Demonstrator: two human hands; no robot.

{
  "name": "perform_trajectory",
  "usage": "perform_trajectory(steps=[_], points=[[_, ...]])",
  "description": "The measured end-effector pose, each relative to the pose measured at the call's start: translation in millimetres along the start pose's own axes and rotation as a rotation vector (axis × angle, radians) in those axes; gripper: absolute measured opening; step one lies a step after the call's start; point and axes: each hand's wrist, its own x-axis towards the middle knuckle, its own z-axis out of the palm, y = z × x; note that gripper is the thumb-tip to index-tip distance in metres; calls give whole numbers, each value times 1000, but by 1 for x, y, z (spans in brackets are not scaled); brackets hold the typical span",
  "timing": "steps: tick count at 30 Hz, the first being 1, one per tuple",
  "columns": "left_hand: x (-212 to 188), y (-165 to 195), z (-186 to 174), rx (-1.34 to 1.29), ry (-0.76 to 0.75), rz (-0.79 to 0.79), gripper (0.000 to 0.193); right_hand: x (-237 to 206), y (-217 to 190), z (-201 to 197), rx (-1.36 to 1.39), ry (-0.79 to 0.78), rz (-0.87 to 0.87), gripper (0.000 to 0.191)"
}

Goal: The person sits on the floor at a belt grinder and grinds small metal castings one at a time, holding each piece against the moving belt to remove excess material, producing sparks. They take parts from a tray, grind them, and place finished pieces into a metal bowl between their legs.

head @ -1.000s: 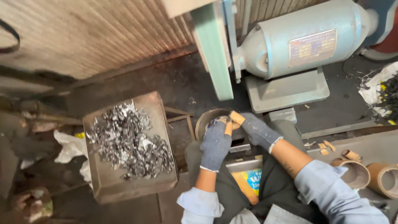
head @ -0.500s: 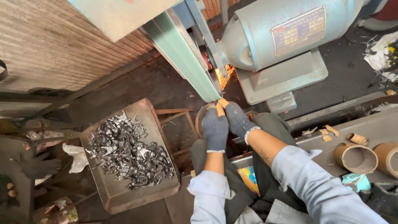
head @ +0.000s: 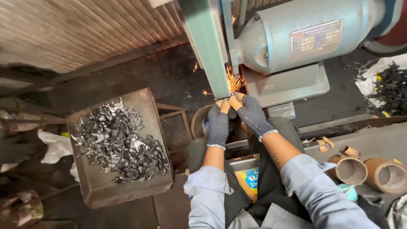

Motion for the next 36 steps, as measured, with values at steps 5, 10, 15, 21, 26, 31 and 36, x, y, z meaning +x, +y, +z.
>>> perform_trajectory(steps=[5, 10, 15, 21, 26, 31, 36], points=[[7, -36, 12, -129, 102, 93, 23, 6, 8, -10, -101, 39, 112, 36], [19, -67, 24, -28, 125, 197, 25, 6, 11, -21, -138, 57, 49, 32], [22, -60, 19, 77, 69, 213, 28, -1, 16, -18, 93, 69, 84, 30], [21, -26, -8, 587, -1, 269, 29, -11, 29, 1, 259, 251, 181, 26], [21, -27, -6, 521, 37, 212, 29, -8, 32, 2, 227, 152, 68, 26], [23, -49, -7, 435, 31, 265, 28, -6, 27, 1, 189, 153, 103, 26], [25, -72, 2, 146, 109, 276, 27, -2, 18, -1, -189, 203, 204, 30]])
